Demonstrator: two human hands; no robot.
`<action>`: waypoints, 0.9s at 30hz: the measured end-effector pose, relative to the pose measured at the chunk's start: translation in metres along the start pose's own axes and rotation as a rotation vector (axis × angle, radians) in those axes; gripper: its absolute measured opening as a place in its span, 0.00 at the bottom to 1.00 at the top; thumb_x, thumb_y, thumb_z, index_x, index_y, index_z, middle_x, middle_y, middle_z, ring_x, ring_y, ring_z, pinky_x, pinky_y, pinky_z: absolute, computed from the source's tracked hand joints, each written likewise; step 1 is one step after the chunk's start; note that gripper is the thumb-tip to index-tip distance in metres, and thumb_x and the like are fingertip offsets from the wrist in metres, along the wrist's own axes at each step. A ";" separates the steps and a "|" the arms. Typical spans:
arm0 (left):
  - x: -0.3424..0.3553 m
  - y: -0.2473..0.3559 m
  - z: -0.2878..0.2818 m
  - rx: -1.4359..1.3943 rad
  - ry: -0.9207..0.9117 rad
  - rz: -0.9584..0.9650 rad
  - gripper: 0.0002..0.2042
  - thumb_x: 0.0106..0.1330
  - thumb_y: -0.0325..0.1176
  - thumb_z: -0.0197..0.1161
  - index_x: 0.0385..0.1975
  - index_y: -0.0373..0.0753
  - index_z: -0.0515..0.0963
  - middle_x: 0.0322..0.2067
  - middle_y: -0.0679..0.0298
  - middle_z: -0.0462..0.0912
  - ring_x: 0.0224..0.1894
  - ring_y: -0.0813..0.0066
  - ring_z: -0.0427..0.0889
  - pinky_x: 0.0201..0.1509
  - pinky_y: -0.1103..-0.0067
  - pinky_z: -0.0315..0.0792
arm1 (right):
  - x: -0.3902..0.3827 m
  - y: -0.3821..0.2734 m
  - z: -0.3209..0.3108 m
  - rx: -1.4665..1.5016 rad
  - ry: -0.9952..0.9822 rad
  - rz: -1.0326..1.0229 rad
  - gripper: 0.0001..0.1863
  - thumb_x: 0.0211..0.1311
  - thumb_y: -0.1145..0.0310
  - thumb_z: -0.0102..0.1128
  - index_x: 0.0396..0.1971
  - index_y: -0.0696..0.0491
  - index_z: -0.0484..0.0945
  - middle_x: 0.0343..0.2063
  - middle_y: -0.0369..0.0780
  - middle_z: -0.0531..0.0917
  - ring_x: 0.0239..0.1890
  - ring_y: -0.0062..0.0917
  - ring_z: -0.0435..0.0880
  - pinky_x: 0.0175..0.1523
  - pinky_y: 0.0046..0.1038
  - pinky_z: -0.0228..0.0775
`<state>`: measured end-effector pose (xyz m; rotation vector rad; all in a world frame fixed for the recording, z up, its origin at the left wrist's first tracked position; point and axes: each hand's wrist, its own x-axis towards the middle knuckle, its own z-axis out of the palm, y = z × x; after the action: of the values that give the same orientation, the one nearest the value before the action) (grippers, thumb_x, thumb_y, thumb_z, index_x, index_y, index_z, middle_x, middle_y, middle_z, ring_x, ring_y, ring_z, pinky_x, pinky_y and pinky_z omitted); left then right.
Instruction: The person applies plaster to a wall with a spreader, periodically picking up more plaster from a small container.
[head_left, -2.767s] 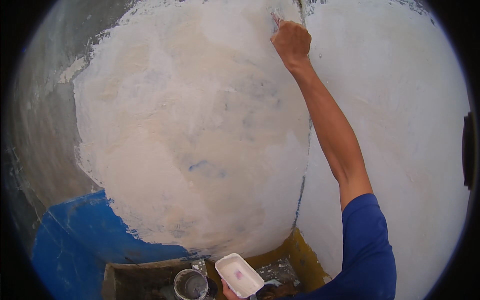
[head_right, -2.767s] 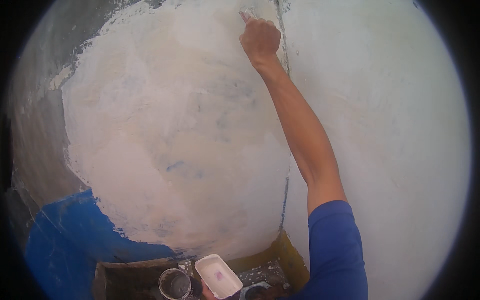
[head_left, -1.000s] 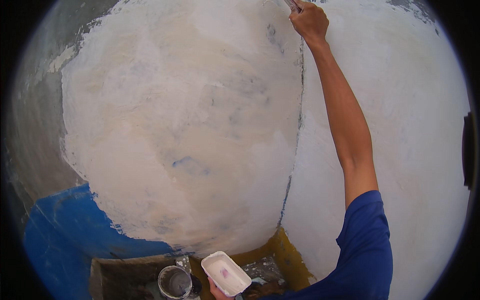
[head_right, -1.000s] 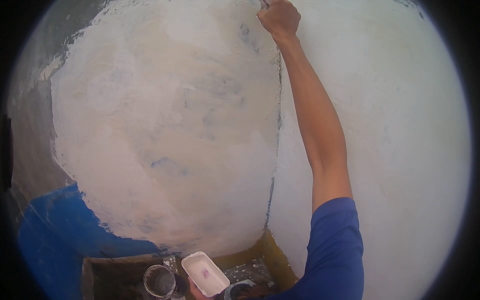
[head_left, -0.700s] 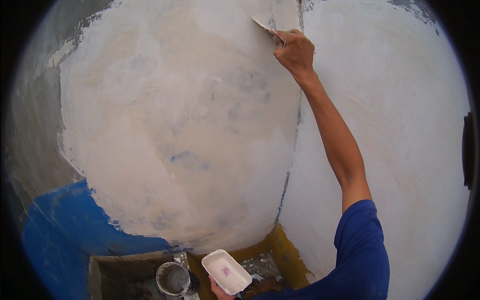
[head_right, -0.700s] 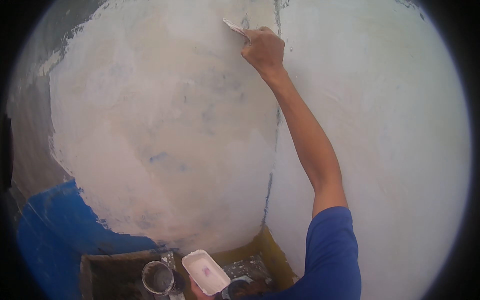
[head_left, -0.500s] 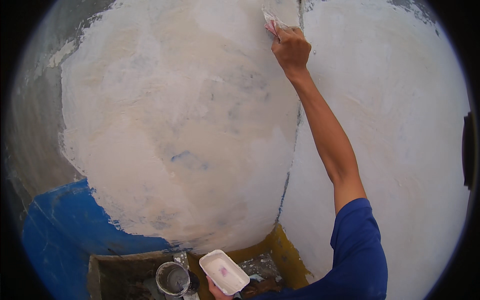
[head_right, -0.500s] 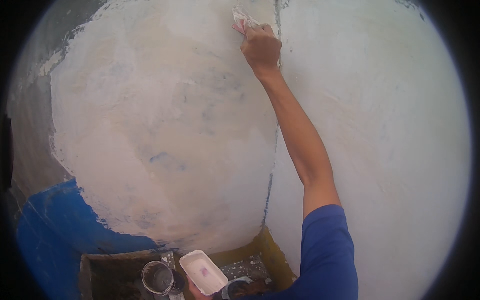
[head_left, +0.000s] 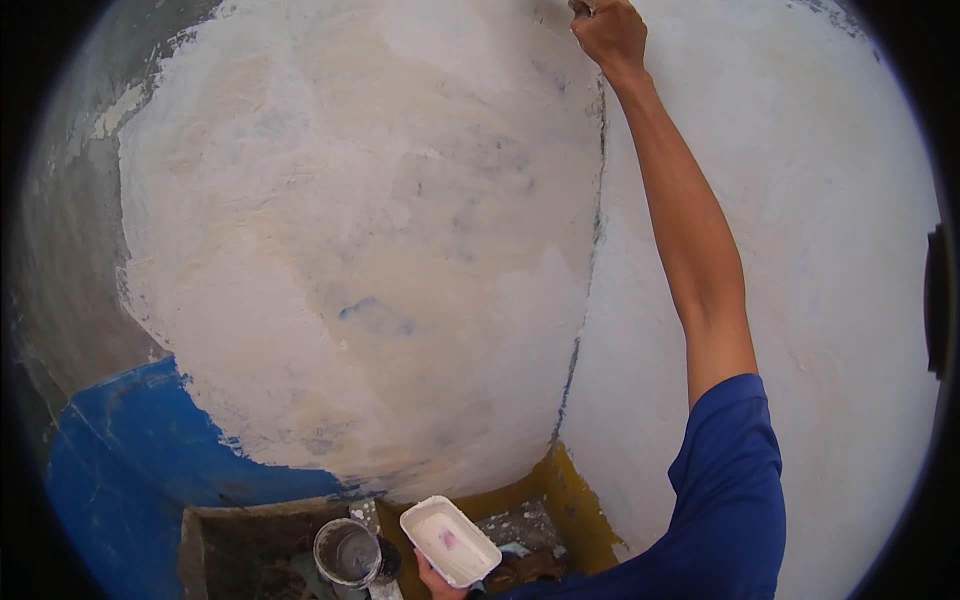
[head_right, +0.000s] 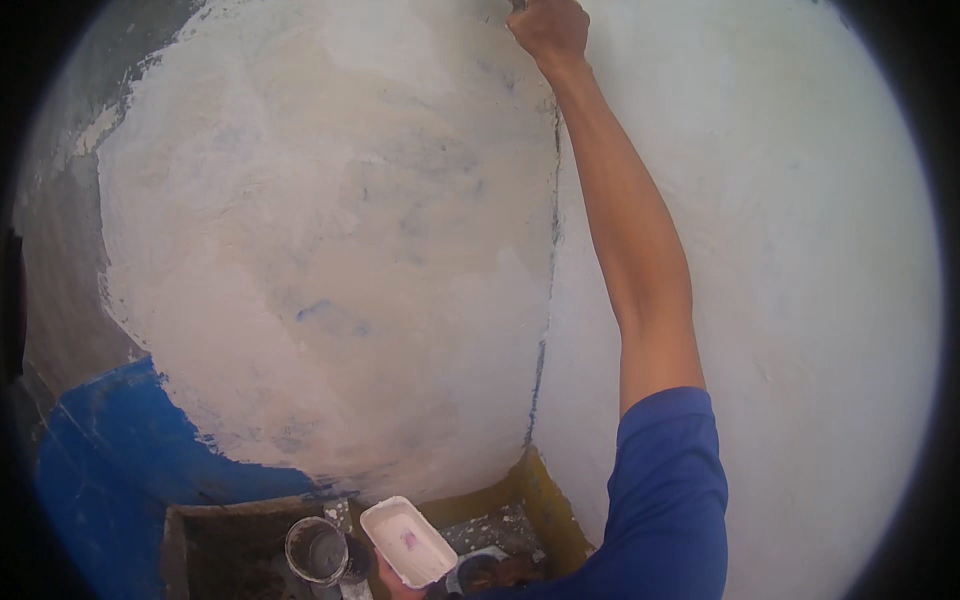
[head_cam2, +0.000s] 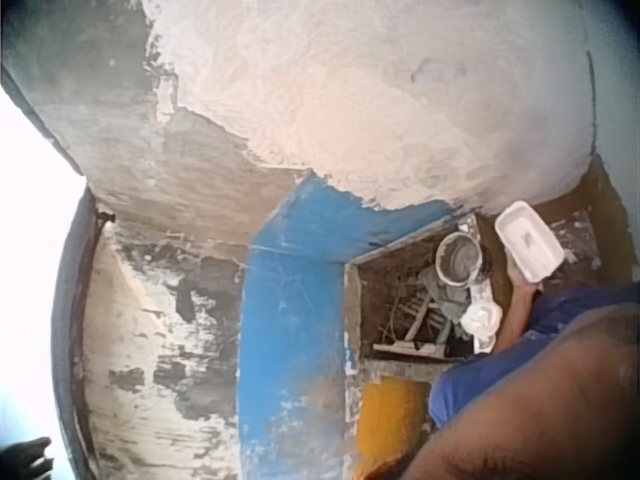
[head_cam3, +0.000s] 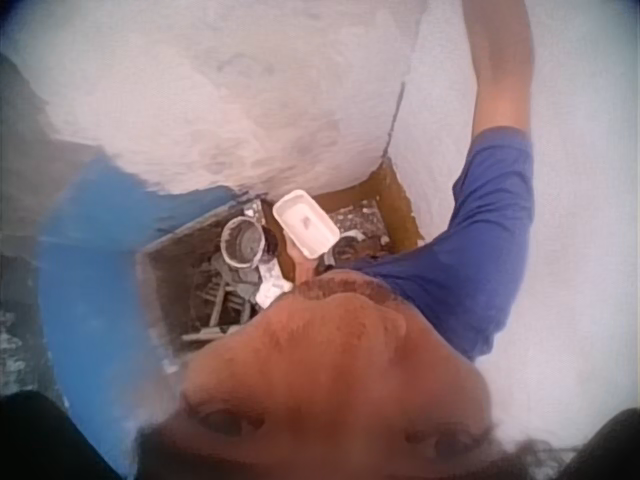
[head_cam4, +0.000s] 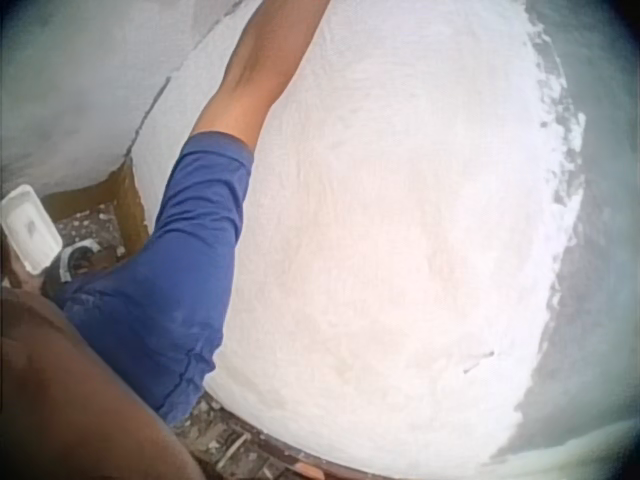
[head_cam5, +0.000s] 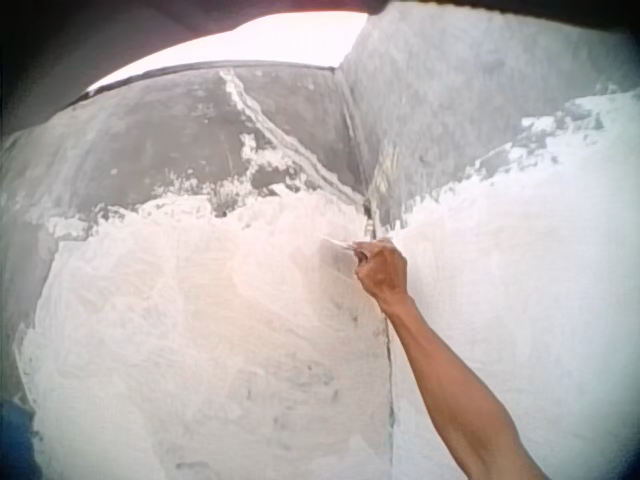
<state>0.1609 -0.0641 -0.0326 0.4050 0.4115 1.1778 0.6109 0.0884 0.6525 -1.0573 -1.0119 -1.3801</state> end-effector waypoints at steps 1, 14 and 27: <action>0.000 -0.001 0.002 0.034 -0.026 0.026 0.33 0.73 0.63 0.43 0.70 0.46 0.64 0.62 0.56 0.74 0.61 0.49 0.75 0.64 0.47 0.70 | -0.003 0.004 0.001 -0.001 -0.002 0.000 0.10 0.58 0.70 0.61 0.36 0.48 0.90 0.34 0.45 0.88 0.41 0.40 0.86 0.45 0.39 0.79; -0.002 0.003 0.000 -0.116 0.023 -0.021 0.33 0.73 0.64 0.43 0.68 0.48 0.65 0.58 0.57 0.76 0.58 0.49 0.78 0.61 0.47 0.73 | -0.102 -0.015 -0.028 0.133 0.006 0.003 0.19 0.50 0.80 0.66 0.42 0.45 0.89 0.31 0.38 0.88 0.40 0.32 0.85 0.39 0.32 0.79; 0.004 -0.003 0.013 -0.161 0.098 0.001 0.31 0.74 0.60 0.43 0.68 0.46 0.66 0.58 0.57 0.76 0.57 0.50 0.79 0.61 0.48 0.73 | -0.052 -0.027 -0.026 0.143 0.191 -0.212 0.20 0.50 0.80 0.63 0.42 0.43 0.89 0.30 0.38 0.88 0.40 0.35 0.84 0.43 0.33 0.77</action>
<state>0.1707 -0.0623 -0.0235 0.2084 0.3978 1.2258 0.5844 0.0777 0.5949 -0.7134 -1.0854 -1.5234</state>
